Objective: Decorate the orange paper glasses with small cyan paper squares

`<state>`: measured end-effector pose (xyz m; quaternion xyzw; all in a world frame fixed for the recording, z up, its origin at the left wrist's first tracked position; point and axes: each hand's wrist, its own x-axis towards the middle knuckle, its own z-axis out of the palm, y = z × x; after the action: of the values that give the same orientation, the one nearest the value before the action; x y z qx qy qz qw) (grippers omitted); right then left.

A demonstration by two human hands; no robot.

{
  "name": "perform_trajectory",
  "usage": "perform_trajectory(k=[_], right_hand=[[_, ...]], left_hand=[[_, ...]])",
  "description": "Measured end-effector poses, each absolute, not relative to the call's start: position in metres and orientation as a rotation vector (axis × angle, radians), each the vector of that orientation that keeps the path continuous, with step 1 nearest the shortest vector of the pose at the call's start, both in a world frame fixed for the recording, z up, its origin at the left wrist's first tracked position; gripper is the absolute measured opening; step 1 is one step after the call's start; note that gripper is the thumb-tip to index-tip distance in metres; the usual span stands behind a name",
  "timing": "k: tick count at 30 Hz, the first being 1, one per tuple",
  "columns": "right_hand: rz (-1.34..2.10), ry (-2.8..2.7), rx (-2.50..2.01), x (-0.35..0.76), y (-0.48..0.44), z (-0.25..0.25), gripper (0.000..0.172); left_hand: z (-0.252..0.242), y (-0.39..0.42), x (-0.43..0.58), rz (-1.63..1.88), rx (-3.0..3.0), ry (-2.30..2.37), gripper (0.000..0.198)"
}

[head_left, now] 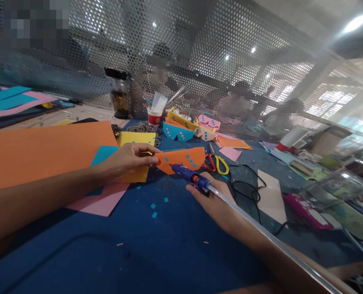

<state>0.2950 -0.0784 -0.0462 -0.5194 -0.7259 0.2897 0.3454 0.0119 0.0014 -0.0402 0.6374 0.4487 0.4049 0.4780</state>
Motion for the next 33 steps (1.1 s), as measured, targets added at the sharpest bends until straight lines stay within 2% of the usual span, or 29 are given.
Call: perform_trajectory(k=[14, 33], right_hand=[[0.705, -1.902, -1.364, 0.2948, -0.0778, -0.0471, 0.026], [0.676, -1.952, -1.41, 0.2962, -0.0778, -0.0426, 0.022]], left_hand=[[-0.0397, 0.0004, 0.0128, 0.988, 1.524, 1.084, 0.04], [-0.0462, 0.0044, 0.0082, 0.979, 1.479, 1.012, 0.032]])
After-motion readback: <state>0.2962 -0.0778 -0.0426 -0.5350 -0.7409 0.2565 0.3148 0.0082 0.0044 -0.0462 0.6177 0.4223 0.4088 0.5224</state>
